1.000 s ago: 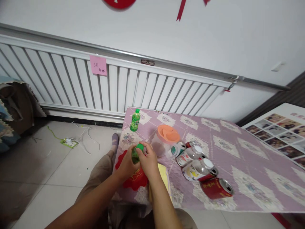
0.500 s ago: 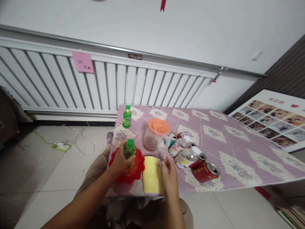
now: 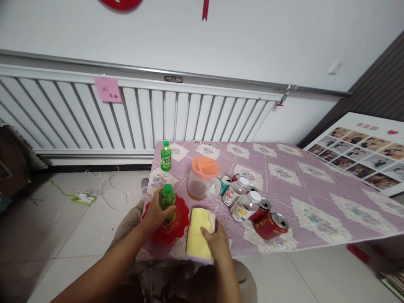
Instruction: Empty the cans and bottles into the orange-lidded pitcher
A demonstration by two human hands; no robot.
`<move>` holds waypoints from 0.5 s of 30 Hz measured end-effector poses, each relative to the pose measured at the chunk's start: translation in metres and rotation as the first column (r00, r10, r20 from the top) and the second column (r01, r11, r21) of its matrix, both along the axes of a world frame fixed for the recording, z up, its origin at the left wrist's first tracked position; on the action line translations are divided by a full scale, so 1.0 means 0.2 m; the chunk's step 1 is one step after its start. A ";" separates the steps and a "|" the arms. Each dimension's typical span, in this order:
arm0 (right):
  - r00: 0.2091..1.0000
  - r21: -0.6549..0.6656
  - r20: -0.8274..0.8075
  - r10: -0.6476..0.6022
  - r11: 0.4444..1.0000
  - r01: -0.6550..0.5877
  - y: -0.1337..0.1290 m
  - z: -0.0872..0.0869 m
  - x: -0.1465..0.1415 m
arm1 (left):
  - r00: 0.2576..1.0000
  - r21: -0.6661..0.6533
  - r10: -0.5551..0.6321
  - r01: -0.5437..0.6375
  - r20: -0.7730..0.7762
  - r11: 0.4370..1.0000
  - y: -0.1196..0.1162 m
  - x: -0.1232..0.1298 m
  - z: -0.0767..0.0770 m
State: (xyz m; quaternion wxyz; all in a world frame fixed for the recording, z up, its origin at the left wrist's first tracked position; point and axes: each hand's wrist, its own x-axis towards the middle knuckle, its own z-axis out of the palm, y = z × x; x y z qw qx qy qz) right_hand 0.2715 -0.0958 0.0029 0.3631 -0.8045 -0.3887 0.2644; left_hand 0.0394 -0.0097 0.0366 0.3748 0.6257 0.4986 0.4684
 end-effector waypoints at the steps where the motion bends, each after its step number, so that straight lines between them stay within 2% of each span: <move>1: 0.999 0.002 -0.052 0.006 1.000 -0.006 -0.02 0.01 0.00 | 1.000 -0.002 -0.011 0.011 -0.002 1.000 0.00 0.00 0.00; 3: 0.975 0.035 -0.223 -0.012 0.999 0.020 -0.06 0.05 -0.01 | 0.999 -0.009 -0.037 0.037 0.004 0.999 0.00 -0.02 0.00; 5: 0.908 0.092 -0.413 -0.067 0.989 0.115 -0.09 0.10 -0.03 | 0.997 -0.014 -0.069 0.069 0.021 0.998 0.00 -0.03 0.00; 7: 0.856 0.159 -0.507 -0.099 0.966 0.206 -0.09 0.17 -0.05 | 0.994 -0.013 -0.103 0.104 0.030 0.995 -0.01 -0.04 0.00; 8: 0.856 0.200 -0.508 -0.094 0.954 0.223 -0.08 0.21 -0.06 | 0.992 -0.010 -0.121 0.121 0.029 0.993 -0.01 -0.05 0.00; 10: 0.904 0.297 -0.423 -0.067 0.932 0.208 -0.05 0.30 -0.09 | 0.987 -0.004 -0.159 0.159 0.018 0.987 -0.01 -0.06 0.01; 12: 0.966 0.394 -0.248 -0.072 0.903 0.168 -0.01 0.41 -0.15 | 0.982 0.001 -0.187 0.187 0.007 0.982 -0.01 -0.08 0.02; 15: 0.992 0.528 -0.041 -0.123 0.840 0.126 0.07 0.57 -0.27 | 0.979 0.011 -0.204 0.204 0.016 0.979 -0.01 -0.09 0.02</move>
